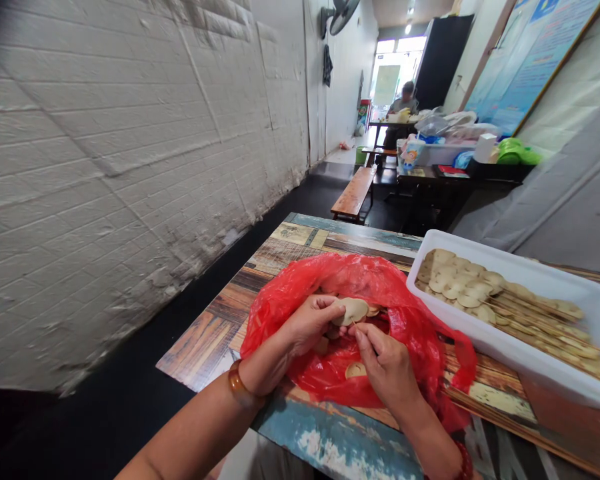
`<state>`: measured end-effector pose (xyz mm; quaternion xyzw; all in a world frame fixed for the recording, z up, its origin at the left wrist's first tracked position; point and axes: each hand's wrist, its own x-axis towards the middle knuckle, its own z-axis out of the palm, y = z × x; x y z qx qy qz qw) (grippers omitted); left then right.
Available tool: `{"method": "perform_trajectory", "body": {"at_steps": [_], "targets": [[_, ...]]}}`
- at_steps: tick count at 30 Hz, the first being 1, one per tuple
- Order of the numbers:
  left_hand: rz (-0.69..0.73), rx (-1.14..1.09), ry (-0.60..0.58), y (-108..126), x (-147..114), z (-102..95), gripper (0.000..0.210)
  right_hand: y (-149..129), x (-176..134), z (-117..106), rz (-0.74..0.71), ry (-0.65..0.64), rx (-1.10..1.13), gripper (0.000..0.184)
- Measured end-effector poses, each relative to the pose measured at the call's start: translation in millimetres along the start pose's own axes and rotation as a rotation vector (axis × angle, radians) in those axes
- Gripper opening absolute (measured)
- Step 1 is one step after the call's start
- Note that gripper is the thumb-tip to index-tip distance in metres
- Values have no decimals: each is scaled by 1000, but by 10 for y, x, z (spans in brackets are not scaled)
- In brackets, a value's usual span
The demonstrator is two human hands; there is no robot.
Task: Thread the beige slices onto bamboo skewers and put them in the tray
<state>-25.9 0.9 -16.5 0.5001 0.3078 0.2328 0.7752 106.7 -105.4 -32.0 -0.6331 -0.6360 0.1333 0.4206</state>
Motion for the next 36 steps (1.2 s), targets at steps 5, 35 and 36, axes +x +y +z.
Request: {"method": "perform_trajectory", "body": {"at_steps": [5,35,36], "targets": [[48,95,34,0,-8,8,33,2,-1,-2,64,-16,14,31],[74,13,59,41,-21,32,44,-26,34,41,273,-80,362,37],[67,-16,56,42,-20,33,46,-22,35,46,271,-76,368,37]]}}
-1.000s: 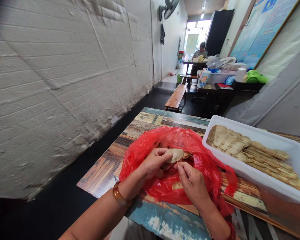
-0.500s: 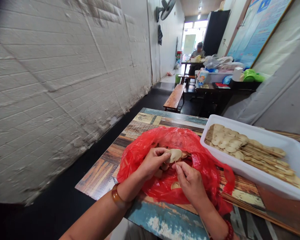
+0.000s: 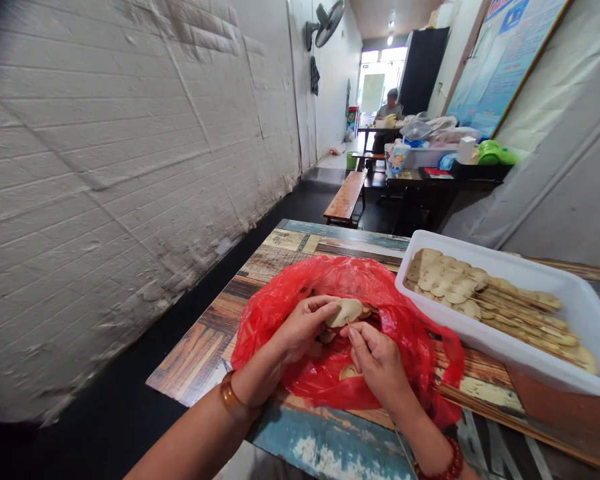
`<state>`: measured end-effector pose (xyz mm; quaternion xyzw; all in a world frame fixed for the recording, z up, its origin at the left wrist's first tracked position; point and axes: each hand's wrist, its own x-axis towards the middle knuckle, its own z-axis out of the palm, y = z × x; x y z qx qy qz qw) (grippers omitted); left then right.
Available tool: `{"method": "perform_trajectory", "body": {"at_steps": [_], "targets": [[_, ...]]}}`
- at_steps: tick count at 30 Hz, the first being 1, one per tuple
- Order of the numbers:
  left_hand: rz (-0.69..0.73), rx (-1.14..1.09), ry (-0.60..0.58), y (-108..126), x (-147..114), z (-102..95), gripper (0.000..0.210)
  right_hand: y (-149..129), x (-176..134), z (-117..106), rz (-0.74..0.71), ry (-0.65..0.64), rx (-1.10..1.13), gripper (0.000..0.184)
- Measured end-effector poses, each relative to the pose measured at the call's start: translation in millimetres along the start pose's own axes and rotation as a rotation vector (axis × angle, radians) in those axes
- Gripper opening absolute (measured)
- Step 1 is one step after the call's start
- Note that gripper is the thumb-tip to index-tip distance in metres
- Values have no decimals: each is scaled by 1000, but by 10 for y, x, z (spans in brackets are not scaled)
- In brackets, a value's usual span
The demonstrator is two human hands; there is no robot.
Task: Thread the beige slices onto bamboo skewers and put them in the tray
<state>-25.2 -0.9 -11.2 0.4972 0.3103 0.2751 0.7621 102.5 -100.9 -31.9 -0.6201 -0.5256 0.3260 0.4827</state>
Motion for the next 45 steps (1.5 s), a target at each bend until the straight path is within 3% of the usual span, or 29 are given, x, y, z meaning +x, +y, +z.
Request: {"method": "perform_trajectory", "body": {"at_steps": [7,16,23,36,45], "targets": [[-17,-112,-22,-50,18,-18,46,-11,-8,19,-14,-17,-64,37],[139,-272,153,124,31,-115,35,-20,-55,-11,-157,82,-237,26],[118,-241,75,78,30,-102,37,-12,-71,10,-184,119,-267,24],[138,-142,56,8,0,-45,40,-11,-70,23,-202,137,-324,24],[34,-98,36,-10,-24,-1,49,-56,-40,17,-218,160,-320,26]]}}
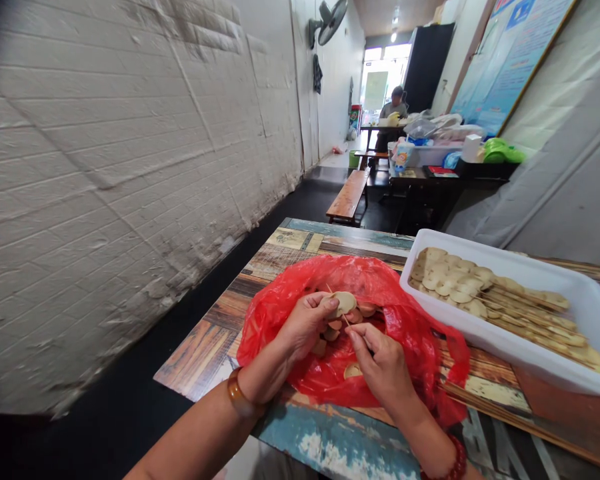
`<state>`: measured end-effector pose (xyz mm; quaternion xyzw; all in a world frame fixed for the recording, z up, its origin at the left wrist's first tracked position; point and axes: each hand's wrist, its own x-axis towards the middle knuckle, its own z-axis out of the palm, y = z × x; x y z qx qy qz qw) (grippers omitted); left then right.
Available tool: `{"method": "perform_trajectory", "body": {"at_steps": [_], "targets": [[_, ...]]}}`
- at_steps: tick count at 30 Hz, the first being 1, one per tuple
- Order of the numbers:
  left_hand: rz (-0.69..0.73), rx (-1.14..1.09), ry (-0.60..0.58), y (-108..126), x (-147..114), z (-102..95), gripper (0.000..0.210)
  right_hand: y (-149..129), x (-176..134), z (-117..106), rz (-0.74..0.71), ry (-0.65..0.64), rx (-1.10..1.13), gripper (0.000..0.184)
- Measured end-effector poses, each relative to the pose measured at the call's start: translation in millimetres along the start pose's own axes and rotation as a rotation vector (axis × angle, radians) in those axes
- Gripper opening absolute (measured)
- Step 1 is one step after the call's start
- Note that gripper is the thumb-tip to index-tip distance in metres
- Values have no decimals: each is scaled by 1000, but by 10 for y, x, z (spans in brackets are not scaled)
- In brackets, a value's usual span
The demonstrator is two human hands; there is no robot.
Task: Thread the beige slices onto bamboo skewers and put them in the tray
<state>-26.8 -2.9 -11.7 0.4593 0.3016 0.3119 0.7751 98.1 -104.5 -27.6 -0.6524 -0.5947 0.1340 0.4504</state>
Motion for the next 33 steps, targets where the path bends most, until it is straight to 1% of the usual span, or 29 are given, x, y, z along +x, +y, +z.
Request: {"method": "perform_trajectory", "body": {"at_steps": [3,5,7,8,10,12,14,16,18,21,23,25,29,30,33], "targets": [[14,33,-24,28,12,-18,51,-7,17,-38,10,0,-5,28],[90,87,4,75,30,-51,47,5,26,-80,33,18,-13,28],[205,204,51,131,51,-92,37,28,34,-127,69,37,-4,28],[256,296,61,155,61,-114,30,42,38,-150,87,43,12,29],[343,546,44,185,74,-161,20,69,47,-184,114,48,48,29],[410,832,0,188,82,-212,16,89,57,-202,124,56,72,29],[452,1071,-51,176,89,-265,15,97,68,-206,123,64,82,29],[464,1225,-109,163,99,-310,14,94,79,-204,118,65,98,30],[470,1321,-173,159,110,-335,14,85,87,-204,113,63,99,30],[493,1376,-280,158,121,-332,15,75,93,-210,100,64,76,31],[507,1365,-324,150,126,-313,15,78,93,-212,94,67,67,30],[523,1329,-305,137,128,-291,18,90,92,-211,97,70,72,30],[514,1204,-186,129,111,-245,23,124,91,-199,120,64,118,30],[506,1172,-182,134,102,-234,23,130,91,-197,124,65,128,30],[489,1083,-226,146,93,-217,27,138,94,-195,123,64,136,31]]}}
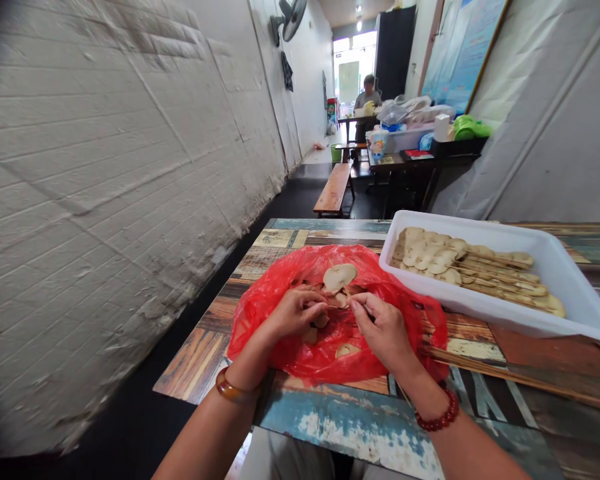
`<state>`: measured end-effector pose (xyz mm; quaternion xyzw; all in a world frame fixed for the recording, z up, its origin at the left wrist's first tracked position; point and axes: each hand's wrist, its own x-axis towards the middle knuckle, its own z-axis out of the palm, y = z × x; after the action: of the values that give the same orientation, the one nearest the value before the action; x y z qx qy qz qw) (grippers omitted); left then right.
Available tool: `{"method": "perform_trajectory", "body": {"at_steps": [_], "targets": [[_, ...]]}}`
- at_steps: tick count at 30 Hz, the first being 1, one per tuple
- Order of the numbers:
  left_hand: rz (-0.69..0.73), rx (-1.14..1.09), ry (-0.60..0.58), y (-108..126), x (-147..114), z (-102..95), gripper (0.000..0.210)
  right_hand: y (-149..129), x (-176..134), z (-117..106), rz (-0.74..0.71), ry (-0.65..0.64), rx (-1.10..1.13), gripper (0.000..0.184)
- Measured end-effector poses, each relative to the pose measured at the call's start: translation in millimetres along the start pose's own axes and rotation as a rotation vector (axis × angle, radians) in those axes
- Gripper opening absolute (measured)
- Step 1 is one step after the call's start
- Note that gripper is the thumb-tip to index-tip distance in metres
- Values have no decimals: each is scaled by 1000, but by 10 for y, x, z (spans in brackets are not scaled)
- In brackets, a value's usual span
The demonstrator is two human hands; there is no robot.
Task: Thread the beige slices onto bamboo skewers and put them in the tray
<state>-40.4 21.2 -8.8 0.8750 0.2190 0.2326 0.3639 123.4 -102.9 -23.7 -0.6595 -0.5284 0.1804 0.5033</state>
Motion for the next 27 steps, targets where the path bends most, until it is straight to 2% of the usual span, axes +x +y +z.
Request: {"method": "perform_trajectory", "body": {"at_steps": [3,6,11,14,17,22,25,27], "targets": [[-21,-8,69,-46,29,25,28,-2,6,2,-10,3,-8,31],[-41,110,141,-137,79,97,24,-8,9,4,-11,15,-20,31],[-95,396,127,-228,157,247,16,-19,9,0,-28,24,-6,31],[-100,510,111,-229,204,294,20,-22,13,-3,-44,34,9,30],[-98,487,113,-210,246,299,28,-28,22,-8,-58,47,12,28],[-155,428,147,-185,277,288,21,-32,33,-24,-55,58,40,28],[-189,356,237,-191,281,289,19,-17,38,-25,-52,63,60,28],[-219,180,331,-196,270,271,20,-5,43,-23,-48,66,80,28]]}}
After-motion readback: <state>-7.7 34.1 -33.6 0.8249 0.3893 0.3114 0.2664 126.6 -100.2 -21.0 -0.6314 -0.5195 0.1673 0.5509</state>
